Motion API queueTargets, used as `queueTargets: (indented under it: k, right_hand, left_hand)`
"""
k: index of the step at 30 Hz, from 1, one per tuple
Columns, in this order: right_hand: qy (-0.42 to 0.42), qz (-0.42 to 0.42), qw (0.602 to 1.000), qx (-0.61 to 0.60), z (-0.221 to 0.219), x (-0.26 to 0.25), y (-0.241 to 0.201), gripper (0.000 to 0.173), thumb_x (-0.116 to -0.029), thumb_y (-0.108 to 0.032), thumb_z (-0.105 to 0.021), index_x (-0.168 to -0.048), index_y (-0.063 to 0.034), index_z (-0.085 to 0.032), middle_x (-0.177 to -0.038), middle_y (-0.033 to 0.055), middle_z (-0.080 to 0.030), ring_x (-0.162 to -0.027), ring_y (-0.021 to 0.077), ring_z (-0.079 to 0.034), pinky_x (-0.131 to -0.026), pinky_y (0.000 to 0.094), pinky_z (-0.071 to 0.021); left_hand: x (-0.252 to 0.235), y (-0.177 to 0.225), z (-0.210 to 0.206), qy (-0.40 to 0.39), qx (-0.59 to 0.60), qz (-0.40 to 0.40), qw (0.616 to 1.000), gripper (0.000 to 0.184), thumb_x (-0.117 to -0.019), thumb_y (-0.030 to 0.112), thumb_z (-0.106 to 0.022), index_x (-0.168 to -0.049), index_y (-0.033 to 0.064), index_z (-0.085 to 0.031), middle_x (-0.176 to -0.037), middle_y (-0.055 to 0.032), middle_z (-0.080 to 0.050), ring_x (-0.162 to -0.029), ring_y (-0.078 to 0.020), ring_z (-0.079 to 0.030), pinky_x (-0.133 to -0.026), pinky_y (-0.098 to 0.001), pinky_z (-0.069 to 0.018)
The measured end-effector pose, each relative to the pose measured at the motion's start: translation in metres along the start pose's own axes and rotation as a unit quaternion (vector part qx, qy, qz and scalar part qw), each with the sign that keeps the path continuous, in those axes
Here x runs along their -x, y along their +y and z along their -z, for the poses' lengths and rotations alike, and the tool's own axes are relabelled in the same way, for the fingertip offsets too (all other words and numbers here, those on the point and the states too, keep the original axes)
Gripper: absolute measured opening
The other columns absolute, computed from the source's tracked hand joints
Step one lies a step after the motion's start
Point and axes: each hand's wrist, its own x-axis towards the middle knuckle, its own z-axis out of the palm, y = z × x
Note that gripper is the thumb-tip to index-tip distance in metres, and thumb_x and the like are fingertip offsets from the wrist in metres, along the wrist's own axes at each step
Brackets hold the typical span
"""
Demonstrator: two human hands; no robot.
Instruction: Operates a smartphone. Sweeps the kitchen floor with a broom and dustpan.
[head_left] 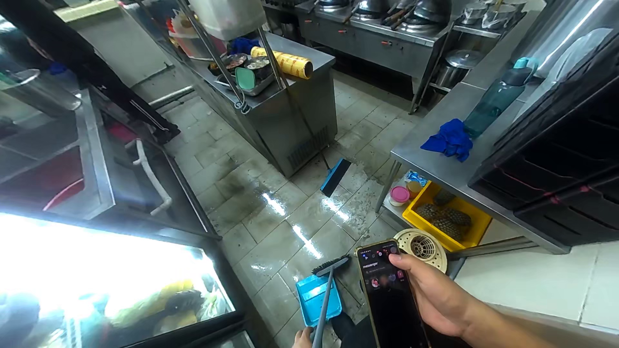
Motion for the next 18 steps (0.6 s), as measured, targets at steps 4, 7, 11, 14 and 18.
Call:
queueTargets:
  k: [4, 7, 11, 14, 18]
  right_hand:
    - [-0.026, 0.014, 0.999, 0.026, 0.0, 0.003, 0.003, 0.045, -0.101, -0.027, -0.054, -0.142, -0.0095, -0.05, -0.129, 0.0146, -0.067, -0.119, 0.0254, -0.066, -0.104, 0.0453, -0.0546]
    - [-0.051, 0.023, 0.997, 0.045, -0.001, 0.005, 0.005, 0.044, -0.1014, -0.019, -0.052, -0.144, -0.0088, -0.048, -0.129, 0.0158, -0.066, -0.119, 0.0268, -0.066, -0.103, 0.0461, -0.0547]
    - [-0.076, 0.027, 0.995, 0.056, -0.003, 0.006, 0.009, 0.046, -0.0996, -0.013, -0.052, -0.145, -0.009, -0.045, -0.132, 0.0161, -0.065, -0.12, 0.0272, -0.065, -0.103, 0.0464, -0.0545]
    - [-0.076, 0.03, 0.994, 0.068, -0.004, 0.006, 0.012, 0.047, -0.0975, -0.01, -0.053, -0.144, -0.0094, -0.045, -0.131, 0.0153, -0.065, -0.12, 0.0269, -0.065, -0.103, 0.0465, -0.0551]
    - [-0.087, 0.034, 0.993, 0.069, -0.004, 0.005, 0.013, 0.05, -0.0965, -0.008, -0.052, -0.146, -0.0085, -0.043, -0.133, 0.0154, -0.063, -0.121, 0.0266, -0.064, -0.104, 0.0461, -0.0545]
  left_hand:
    - [0.0, -0.001, -0.002, 0.005, -0.004, -0.001, 1.0, 0.042, -0.097, 0.049, -0.056, -0.127, 0.0233, -0.07, -0.133, -0.0082, -0.067, -0.116, -0.0279, -0.068, -0.094, -0.0543, -0.0575]
    - [0.001, -0.001, -0.003, 0.007, -0.002, -0.003, 1.0, 0.04, -0.0975, 0.047, -0.056, -0.126, 0.023, -0.071, -0.133, -0.0086, -0.067, -0.115, -0.0284, -0.068, -0.094, -0.0536, -0.0579]
    - [0.002, 0.002, 0.002, 0.0, -0.005, 0.001, 1.0, 0.039, -0.0978, 0.045, -0.058, -0.127, 0.0226, -0.07, -0.132, -0.0088, -0.067, -0.115, -0.0286, -0.068, -0.094, -0.0528, -0.058]
    - [0.0, 0.001, 0.0, 0.003, -0.006, 0.004, 1.0, 0.04, -0.0973, 0.047, -0.058, -0.126, 0.0234, -0.071, -0.13, -0.0079, -0.068, -0.113, -0.028, -0.069, -0.092, -0.0529, -0.0586]
    - [0.003, 0.002, 0.004, 0.001, 0.005, 0.001, 1.0, 0.037, -0.0978, 0.044, -0.059, -0.126, 0.0214, -0.071, -0.13, -0.0105, -0.068, -0.113, -0.0299, -0.069, -0.092, -0.0547, -0.0582]
